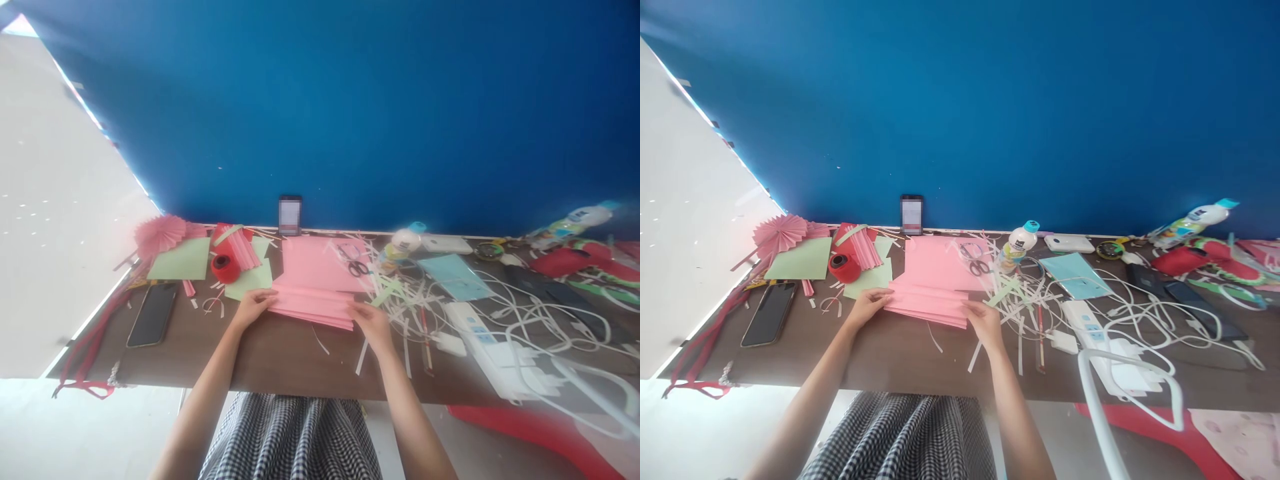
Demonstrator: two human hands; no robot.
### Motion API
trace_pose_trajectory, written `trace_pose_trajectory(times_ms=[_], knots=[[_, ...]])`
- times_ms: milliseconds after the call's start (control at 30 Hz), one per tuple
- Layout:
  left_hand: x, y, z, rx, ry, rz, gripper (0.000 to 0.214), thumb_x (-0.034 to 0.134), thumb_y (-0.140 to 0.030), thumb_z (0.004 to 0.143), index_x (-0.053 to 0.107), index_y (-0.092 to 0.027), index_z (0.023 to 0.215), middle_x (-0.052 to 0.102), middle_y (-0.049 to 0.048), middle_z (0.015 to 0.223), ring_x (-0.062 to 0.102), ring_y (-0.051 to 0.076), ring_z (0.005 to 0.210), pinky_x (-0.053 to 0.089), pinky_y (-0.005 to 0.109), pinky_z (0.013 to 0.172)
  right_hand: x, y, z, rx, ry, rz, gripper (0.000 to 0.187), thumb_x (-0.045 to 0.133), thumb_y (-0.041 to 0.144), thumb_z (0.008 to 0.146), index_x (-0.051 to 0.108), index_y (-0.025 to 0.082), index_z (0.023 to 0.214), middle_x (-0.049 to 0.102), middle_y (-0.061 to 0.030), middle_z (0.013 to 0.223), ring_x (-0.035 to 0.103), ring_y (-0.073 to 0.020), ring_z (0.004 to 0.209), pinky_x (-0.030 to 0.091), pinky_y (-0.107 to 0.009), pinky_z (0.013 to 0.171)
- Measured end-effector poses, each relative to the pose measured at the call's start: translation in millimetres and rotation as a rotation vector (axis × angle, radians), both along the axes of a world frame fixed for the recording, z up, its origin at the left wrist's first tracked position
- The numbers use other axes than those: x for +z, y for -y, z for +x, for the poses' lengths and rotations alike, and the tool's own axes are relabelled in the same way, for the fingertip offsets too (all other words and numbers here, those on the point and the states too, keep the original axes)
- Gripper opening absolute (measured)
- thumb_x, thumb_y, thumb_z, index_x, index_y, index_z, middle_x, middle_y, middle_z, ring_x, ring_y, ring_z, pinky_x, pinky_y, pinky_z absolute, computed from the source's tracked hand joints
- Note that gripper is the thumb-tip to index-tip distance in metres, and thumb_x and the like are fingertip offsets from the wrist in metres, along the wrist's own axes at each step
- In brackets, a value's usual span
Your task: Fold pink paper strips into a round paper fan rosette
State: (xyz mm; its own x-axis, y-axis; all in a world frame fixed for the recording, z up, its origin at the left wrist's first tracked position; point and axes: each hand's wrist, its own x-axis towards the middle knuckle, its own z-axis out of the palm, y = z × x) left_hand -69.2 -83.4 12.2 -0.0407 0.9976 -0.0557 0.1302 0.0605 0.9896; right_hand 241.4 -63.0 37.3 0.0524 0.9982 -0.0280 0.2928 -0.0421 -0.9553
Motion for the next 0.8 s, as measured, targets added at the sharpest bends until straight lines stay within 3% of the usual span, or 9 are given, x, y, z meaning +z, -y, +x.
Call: trace_pose_trajectory(times_ms=[567,800], knots=[[5.6,2.0,-1.6,0.058,-0.032,-0.002,0.034,0.067,-0.037,0.064,0.068,-0.014,0.09,0.069,0.0085,0.09,0.064,0.023,0.085,0.049,0.03,0.075,-4.9,5.8,0.0,0.025,0.136,0.198,0.022,0.067,0.039,0.062,0.071,0.022,0.075,0.07,-0.0052,0.078,0.065,-0.0237,0.077,0.051,-0.036,0.074],[6.7,2.3,-3.1,0.067,-0.075,0.016,0.03,0.065,-0.038,0.065,0.069,-0.015,0.084,0.07,0.0079,0.087,0.064,0.023,0.083,0.049,0.031,0.075,-3.7,4.6,0.0,0.001,0.13,0.104,0.022,0.067,0.038,0.061,0.071,0.02,0.073,0.071,-0.0059,0.075,0.065,-0.0253,0.075,0.051,-0.037,0.073]])
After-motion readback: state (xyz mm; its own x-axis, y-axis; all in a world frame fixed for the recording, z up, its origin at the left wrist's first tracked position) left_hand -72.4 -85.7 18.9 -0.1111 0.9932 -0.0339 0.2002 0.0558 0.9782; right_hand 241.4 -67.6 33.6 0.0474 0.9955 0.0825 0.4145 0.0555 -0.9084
